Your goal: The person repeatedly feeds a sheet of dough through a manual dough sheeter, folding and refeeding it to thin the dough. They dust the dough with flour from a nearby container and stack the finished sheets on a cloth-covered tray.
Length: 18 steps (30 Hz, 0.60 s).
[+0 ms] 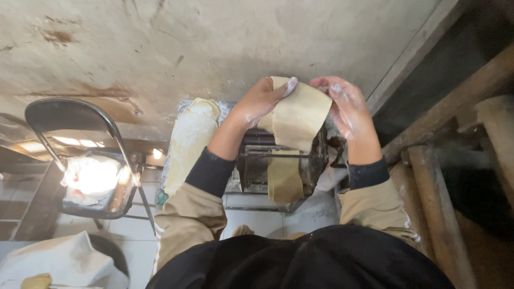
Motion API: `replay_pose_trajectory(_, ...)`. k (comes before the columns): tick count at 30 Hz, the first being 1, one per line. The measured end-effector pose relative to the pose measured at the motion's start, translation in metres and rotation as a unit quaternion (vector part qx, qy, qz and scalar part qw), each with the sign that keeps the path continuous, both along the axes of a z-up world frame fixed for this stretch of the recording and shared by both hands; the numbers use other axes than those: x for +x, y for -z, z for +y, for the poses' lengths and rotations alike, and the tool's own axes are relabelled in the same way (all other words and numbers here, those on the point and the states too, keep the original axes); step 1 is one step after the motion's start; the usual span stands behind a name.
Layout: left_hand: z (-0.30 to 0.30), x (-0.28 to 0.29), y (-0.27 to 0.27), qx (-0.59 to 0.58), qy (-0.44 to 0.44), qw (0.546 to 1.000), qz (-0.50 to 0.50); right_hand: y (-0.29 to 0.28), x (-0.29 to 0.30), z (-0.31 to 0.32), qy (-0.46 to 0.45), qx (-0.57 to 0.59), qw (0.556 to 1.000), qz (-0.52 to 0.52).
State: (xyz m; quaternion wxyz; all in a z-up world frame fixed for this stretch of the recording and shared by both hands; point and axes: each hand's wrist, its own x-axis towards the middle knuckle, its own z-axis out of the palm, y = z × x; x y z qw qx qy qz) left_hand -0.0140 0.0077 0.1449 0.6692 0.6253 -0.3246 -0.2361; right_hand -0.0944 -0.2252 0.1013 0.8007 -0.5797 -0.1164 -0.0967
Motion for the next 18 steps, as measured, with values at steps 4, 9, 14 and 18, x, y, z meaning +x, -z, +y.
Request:
replay_pose_trajectory(4,-0.016,0.024,0.003,0.137,-0.108,0.974,-0.147,0.004,0.036,-0.015,0.07,-0.083,0.994,0.011)
replay_pose_trajectory(9,-0.021,0.044,0.019,-0.06,-0.027,0.978,-0.199,0.039,0.046,-0.011,-0.086,0.088,0.992,0.034)
replay_pose_trajectory(14,-0.016,0.063,0.028,-0.097,-0.013,0.988,-0.121,0.041,0.056,-0.007,0.086,-0.04,0.994,0.047)
replay_pose_trajectory(18,-0.015,0.063,0.031,-0.103,-0.001,0.988,-0.115,0.033,0.054,-0.014,0.093,-0.1,0.99,0.044)
